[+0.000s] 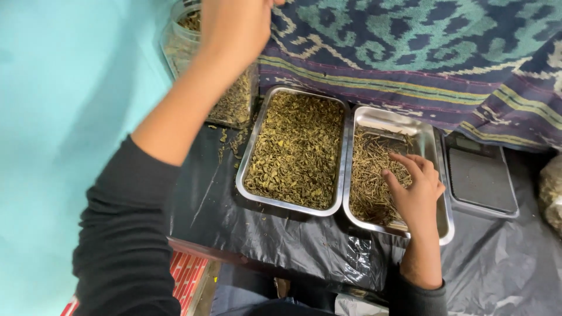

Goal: Sorting dried tea leaves by hand to remove stems and debris, transferring them between metal trays.

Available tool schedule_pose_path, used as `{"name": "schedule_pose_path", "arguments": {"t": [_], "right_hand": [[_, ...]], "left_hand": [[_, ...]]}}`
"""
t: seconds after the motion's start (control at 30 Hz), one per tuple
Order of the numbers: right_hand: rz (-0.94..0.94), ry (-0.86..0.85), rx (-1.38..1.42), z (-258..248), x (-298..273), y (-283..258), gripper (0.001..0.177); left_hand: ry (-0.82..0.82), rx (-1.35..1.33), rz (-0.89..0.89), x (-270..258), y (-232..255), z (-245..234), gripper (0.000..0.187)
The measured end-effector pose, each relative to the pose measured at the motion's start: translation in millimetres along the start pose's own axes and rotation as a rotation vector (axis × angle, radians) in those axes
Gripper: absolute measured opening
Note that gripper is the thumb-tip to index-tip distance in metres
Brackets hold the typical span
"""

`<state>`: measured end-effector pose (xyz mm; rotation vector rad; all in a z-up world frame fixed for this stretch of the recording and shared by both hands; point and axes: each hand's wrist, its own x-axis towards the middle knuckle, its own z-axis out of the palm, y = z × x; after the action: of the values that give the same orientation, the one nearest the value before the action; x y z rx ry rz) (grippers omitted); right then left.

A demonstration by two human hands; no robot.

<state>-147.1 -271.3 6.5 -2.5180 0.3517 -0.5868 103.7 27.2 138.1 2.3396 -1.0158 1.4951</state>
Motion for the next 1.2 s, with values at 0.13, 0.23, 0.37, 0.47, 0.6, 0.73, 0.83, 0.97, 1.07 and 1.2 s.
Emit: {"name": "schedule_pose_path", "arguments": {"t": [0.13, 0.23, 0.37, 0.47, 0.6, 0.73, 0.83, 0.97, 1.07, 1.2], "right_hand": [[-0.111, 0.049, -0.004, 4.0, -1.0, 2.1, 0.030], [-0.099, 0.050, 0.036, 4.0, -1.2, 2.5, 0.028], [-0.051, 0.014, 0.048, 4.0, 1.4, 1.9, 0.026], [-0.045, 0.006, 0.046, 4.4, 1.4, -0.8, 0.025], [-0.036, -0.010, 0.045, 5.0, 2.2, -2.3, 0.023], [-0.050, -0.004, 0.060, 7.3, 2.3, -2.7, 0.022], [-0.065, -0.001, 0.061, 8.9, 1.9, 0.2, 0.022], [-0.081, 0.009, 0.064, 9.2, 1.1, -2.0, 0.022], [-0.086, 0.028, 0.071, 11.6, 1.6, -1.4, 0.021], [-0.110, 0.013, 0.059, 12.8, 0.9, -1.0, 0.022]], "left_hand": [[-0.020, -0.251, -0.065, -22.9, 64.7, -25.1, 0.021], [-0.260, -0.406, -0.130, -62.3, 91.0, -24.8, 0.024], [-0.913, -0.550, -0.218, -109.4, 95.6, -13.2, 0.018], [-0.967, -0.601, -0.232, -129.4, 94.6, -5.9, 0.016], [-0.965, -0.608, -0.249, -141.7, 93.1, -0.1, 0.009], [-0.909, -0.568, -0.248, -148.5, 91.6, 6.0, 0.004], [-0.858, -0.576, -0.246, -152.6, 91.6, 9.5, 0.003], [-0.817, -0.586, -0.240, -152.2, 90.8, 11.4, 0.005], [-0.797, -0.613, -0.253, -155.3, 91.6, 15.0, 0.005], [-0.770, -0.642, -0.266, -155.4, 94.1, 16.0, 0.005]]}}
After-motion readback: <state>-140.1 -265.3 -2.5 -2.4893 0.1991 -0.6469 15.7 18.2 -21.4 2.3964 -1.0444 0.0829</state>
